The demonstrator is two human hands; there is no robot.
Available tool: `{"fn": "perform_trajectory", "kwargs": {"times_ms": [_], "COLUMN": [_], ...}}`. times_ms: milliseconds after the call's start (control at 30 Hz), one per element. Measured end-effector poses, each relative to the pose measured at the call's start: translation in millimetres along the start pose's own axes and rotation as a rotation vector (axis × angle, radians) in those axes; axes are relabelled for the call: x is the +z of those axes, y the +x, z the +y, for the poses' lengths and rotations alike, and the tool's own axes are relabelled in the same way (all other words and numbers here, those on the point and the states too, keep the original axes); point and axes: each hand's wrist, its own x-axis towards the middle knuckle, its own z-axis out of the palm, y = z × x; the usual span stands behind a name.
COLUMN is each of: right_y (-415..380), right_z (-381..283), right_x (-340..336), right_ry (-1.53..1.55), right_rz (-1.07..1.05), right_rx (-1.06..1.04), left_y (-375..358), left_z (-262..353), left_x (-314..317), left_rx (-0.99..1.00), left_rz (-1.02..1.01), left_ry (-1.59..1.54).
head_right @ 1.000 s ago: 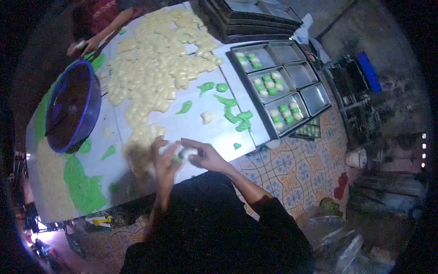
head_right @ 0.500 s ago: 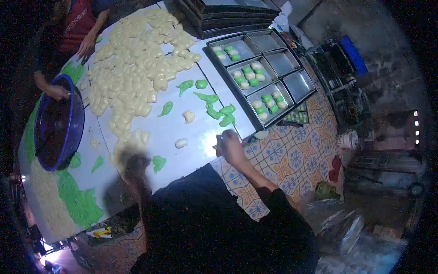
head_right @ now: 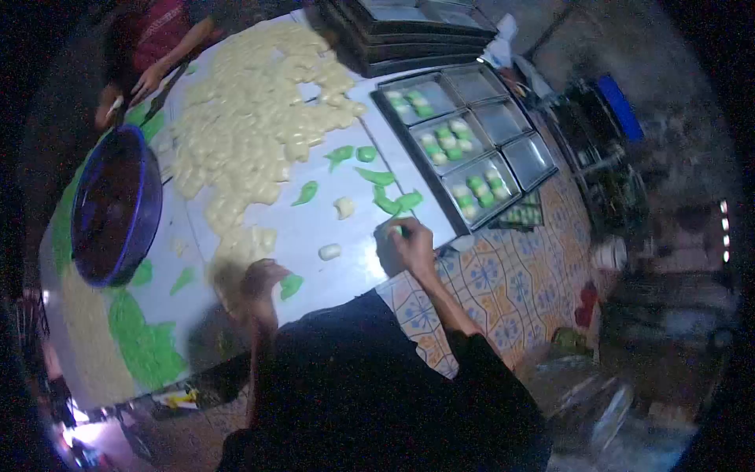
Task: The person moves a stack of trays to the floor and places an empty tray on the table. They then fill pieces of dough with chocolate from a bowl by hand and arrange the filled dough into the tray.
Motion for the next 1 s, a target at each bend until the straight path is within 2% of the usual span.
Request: {"fn": "perform_trajectory", "kwargs": {"times_ms": [67,100,167,200,233,267,300,333,400,433,467,500,567,633,700,767,867,900,933,967,1000], "right_y": [-20.0,-27.4,-33.1,-42.4,-45.0,-48.7,-50.8,-49.4,-50.3,-50.3,-47.3,-47.0,-41.3,-17.5,17.4,62.4,91.5,87.6,86.6,85.1,85.2], "right_z": [-57.0,-92.6,-116.8,-131.9,-135.4,-136.9,-136.9,-136.8,-138.0,-140.0,-142.3,-141.0,-138.5,-133.9,-129.4,-122.5,-85.6,-84.5,-83.7,-81.4,-81.7], "right_x": [6.6,7.2,31.2,41.3,51.3,58.6,62.8,65.4,75.9,79.2,77.0,78.5,81.9,78.5,75.5,82.1,128.7,136.3,144.4,152.2,156.9], "right_ry": [0.292,0.406,0.393,0.367,0.302,0.322,0.336,0.324,0.346,0.365,0.220,0.220,0.313,0.432,0.484,0.361,0.232,0.006,-0.221,-0.320,-0.286], "right_rz": [-0.224,-0.353,-0.662,-0.705,-0.616,-0.530,-0.449,-0.369,-0.441,-0.489,-0.526,-0.526,-0.476,-0.403,-0.247,-0.215,-0.256,-0.200,-0.142,-0.117,-0.136], "right_rx": [-0.088,-0.144,-0.324,-0.326,-0.412,-0.350,-0.289,-0.341,-0.354,-0.361,-0.499,-0.501,-0.302,-0.238,-0.217,-0.398,-0.383,-0.525,-0.665,-0.678,-0.662], "left_y": [-0.9,7.9,13.9,13.0,11.5,9.8,12.0,13.8,15.1,13.0,10.4,9.6,8.6,-2.9,-8.6,-22.2,-17.1,-6.3,9.3,8.2,2.7], "left_z": [26.6,44.3,55.6,50.7,44.2,40.2,45.7,51.0,52.3,47.1,44.6,47.0,50.9,33.8,16.1,-9.4,-3.3,10.2,42.0,36.0,24.0], "left_x": [16.0,17.6,25.7,22.3,21.5,21.1,21.3,19.6,13.9,14.6,15.4,18.0,9.0,-1.7,-4.8,-14.6,-13.3,-14.7,-19.2,-19.3,-18.2], "left_rx": [-0.583,-0.670,-0.920,-0.920,-0.899,-0.879,-0.849,-0.801,-0.757,-0.779,-0.800,-0.790,-0.892,-0.701,-0.759,-0.726,-0.637,-0.606,-0.637,-0.630,-0.627], "left_rz": [0.096,0.065,0.028,0.043,0.014,-0.017,0.106,0.172,0.257,0.235,0.205,0.184,0.153,0.154,0.429,0.400,0.392,0.408,0.438,0.450,0.507], "left_ry": [-0.749,-0.965,-1.429,-1.421,-1.382,-1.348,-1.264,-1.237,-1.199,-1.282,-1.366,-1.314,-1.070,-1.166,-1.098,-1.288,-1.215,-1.174,-0.909,-0.909,-0.968]}}
